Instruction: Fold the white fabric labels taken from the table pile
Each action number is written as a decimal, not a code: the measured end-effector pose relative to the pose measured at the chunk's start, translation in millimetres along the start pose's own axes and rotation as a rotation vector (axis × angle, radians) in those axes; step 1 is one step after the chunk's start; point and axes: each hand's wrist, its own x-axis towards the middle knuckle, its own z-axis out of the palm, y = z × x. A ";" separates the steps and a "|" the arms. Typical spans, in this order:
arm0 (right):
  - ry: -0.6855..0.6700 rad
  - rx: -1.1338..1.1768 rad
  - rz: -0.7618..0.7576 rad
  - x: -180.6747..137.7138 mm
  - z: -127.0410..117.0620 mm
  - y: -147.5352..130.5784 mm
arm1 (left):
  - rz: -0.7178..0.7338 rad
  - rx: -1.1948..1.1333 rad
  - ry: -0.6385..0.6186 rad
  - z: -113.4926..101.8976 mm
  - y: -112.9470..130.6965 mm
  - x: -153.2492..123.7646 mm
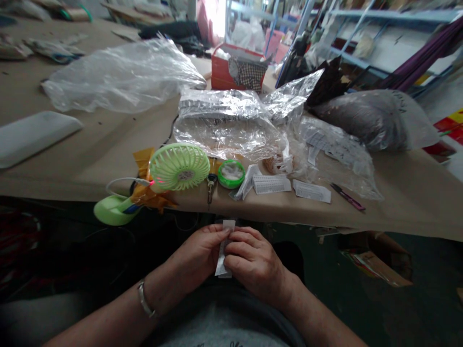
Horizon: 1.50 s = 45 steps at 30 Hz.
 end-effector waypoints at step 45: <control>0.114 0.061 0.000 8.6 12.9 -2.2 | 0.033 -0.005 0.088 -11.2 2.3 -5.3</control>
